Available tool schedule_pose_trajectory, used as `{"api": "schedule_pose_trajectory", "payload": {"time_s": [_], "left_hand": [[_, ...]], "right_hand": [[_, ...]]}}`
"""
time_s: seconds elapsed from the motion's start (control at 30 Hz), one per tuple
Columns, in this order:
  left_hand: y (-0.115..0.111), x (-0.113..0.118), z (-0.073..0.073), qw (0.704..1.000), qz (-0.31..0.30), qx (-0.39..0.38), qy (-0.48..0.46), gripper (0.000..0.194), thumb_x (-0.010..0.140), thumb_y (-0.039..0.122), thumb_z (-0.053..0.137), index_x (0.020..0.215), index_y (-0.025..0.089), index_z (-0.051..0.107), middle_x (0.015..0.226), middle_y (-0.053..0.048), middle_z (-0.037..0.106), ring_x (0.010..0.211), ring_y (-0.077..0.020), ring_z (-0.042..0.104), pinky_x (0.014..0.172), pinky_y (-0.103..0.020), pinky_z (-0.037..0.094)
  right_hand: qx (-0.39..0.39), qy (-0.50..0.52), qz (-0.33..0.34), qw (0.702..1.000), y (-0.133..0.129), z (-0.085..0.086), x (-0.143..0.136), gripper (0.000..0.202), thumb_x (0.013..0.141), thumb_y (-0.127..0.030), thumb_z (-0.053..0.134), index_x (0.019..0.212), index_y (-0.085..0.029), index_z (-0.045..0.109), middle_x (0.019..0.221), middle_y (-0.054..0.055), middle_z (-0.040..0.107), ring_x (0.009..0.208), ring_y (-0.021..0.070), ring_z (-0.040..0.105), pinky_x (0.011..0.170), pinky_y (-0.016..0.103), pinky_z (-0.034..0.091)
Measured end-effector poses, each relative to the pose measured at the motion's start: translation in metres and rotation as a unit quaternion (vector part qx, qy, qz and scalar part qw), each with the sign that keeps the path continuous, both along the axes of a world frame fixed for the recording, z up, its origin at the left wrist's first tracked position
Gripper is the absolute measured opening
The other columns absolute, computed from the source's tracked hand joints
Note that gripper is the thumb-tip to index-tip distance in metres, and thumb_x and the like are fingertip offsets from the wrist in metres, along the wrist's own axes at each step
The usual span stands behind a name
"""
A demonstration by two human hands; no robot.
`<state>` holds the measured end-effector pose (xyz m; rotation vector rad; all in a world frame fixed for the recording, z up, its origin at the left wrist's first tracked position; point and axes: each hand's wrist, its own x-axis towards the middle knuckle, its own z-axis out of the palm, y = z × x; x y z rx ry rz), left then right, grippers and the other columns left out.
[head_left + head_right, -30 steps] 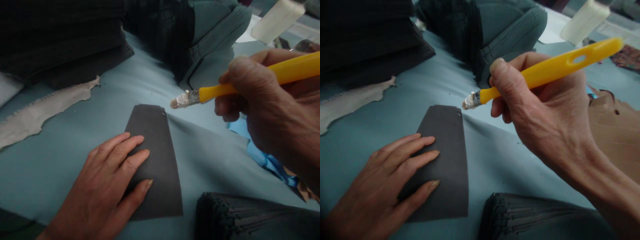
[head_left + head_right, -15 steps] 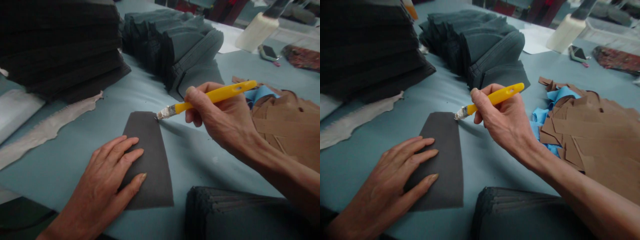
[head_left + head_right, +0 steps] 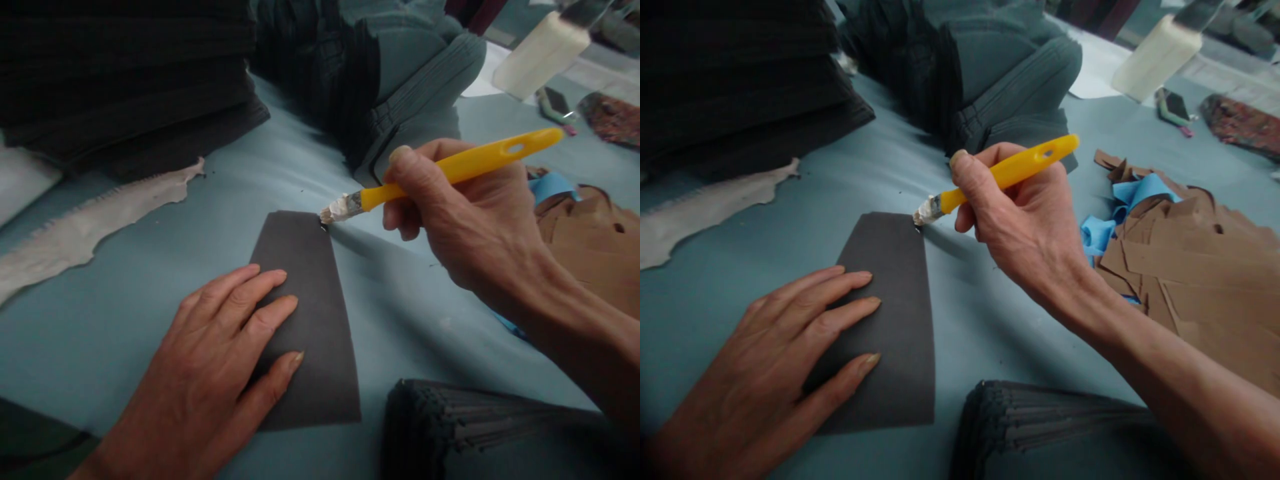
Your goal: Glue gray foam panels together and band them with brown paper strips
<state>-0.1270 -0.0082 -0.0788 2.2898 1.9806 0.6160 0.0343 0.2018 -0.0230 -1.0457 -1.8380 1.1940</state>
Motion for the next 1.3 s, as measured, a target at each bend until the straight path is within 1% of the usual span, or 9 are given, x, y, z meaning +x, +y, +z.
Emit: {"api": "schedule_pose_trajectory", "payload": {"time_s": [0.27,0.47,0.6,0.73,0.9,0.97,1.1,1.2,1.3], "left_hand": [[-0.001,0.0,0.001,1.0,0.002,-0.001,-0.003,0.032,0.105,0.028,0.053,0.135,0.017,0.057,0.15,-0.014,0.057,0.146,-0.0308,0.043,0.118,-0.047,0.033],[0.001,0.0,-0.001,1.0,0.003,0.0,0.001,0.032,0.105,0.029,0.052,0.135,0.018,0.057,0.149,-0.014,0.058,0.145,-0.0317,0.045,0.116,-0.05,0.036],[0.002,-0.002,-0.002,1.0,0.001,0.005,0.003,0.033,0.105,0.032,0.052,0.134,0.017,0.058,0.148,-0.014,0.058,0.143,-0.0327,0.047,0.115,-0.051,0.037],[0.001,-0.003,0.0,1.0,-0.001,0.0,0.012,0.032,0.105,0.031,0.052,0.134,0.018,0.057,0.148,-0.014,0.058,0.143,-0.0326,0.046,0.115,-0.051,0.037],[0.001,-0.002,0.002,1.0,-0.004,0.002,0.016,0.032,0.105,0.029,0.052,0.135,0.018,0.056,0.149,-0.014,0.057,0.143,-0.032,0.045,0.115,-0.051,0.036],[0.001,-0.002,0.002,1.0,-0.003,-0.001,0.015,0.032,0.105,0.028,0.052,0.135,0.018,0.057,0.149,-0.014,0.057,0.144,-0.0317,0.044,0.116,-0.05,0.035],[0.001,-0.002,0.002,1.0,-0.004,-0.006,0.011,0.033,0.105,0.03,0.053,0.136,0.018,0.056,0.15,-0.014,0.056,0.144,-0.0316,0.044,0.117,-0.05,0.033],[0.001,-0.002,0.001,1.0,-0.007,-0.002,0.011,0.033,0.106,0.031,0.052,0.136,0.017,0.057,0.15,-0.014,0.056,0.144,-0.0317,0.044,0.118,-0.049,0.032],[0.001,-0.002,0.0,1.0,-0.001,-0.004,0.017,0.033,0.106,0.034,0.052,0.135,0.018,0.057,0.148,-0.014,0.057,0.143,-0.032,0.045,0.118,-0.05,0.033]], "right_hand": [[0.013,-0.002,-0.01,1.0,-0.002,0.003,-0.001,0.032,0.1,-0.029,0.074,0.07,-0.022,0.064,0.053,-0.002,0.064,0.042,0.0099,0.047,0.04,0.026,0.033],[0.013,-0.009,-0.024,1.0,-0.003,0.011,-0.001,0.033,0.101,-0.026,0.071,0.069,-0.025,0.063,0.054,-0.001,0.063,0.044,0.0138,0.049,0.042,0.03,0.035],[0.017,0.01,-0.016,1.0,-0.005,0.013,0.003,0.034,0.102,-0.024,0.07,0.069,-0.024,0.063,0.055,0.0,0.063,0.045,0.0135,0.05,0.044,0.03,0.037],[0.002,0.022,-0.013,1.0,-0.006,0.01,0.009,0.032,0.101,-0.031,0.074,0.072,-0.022,0.064,0.055,-0.001,0.063,0.044,0.0106,0.049,0.043,0.027,0.035],[0.012,0.027,0.002,1.0,-0.002,0.004,0.011,0.034,0.098,-0.043,0.077,0.074,-0.023,0.064,0.056,-0.002,0.064,0.044,0.011,0.049,0.042,0.026,0.035],[0.013,0.022,0.002,1.0,-0.001,0.003,0.009,0.033,0.1,-0.04,0.074,0.074,-0.023,0.064,0.057,-0.002,0.064,0.043,0.0103,0.047,0.042,0.026,0.034],[0.013,0.013,-0.006,1.0,-0.002,0.002,0.004,0.033,0.103,-0.027,0.071,0.072,-0.022,0.062,0.054,-0.003,0.063,0.044,0.0094,0.047,0.043,0.025,0.034],[0.016,0.007,-0.002,1.0,-0.002,0.002,0.003,0.032,0.103,-0.029,0.072,0.073,-0.022,0.063,0.054,-0.003,0.064,0.044,0.0095,0.046,0.042,0.025,0.034],[0.018,0.019,-0.006,1.0,0.001,0.002,0.004,0.032,0.102,-0.027,0.071,0.071,-0.022,0.064,0.052,-0.004,0.063,0.04,0.0097,0.045,0.039,0.025,0.032]]}}
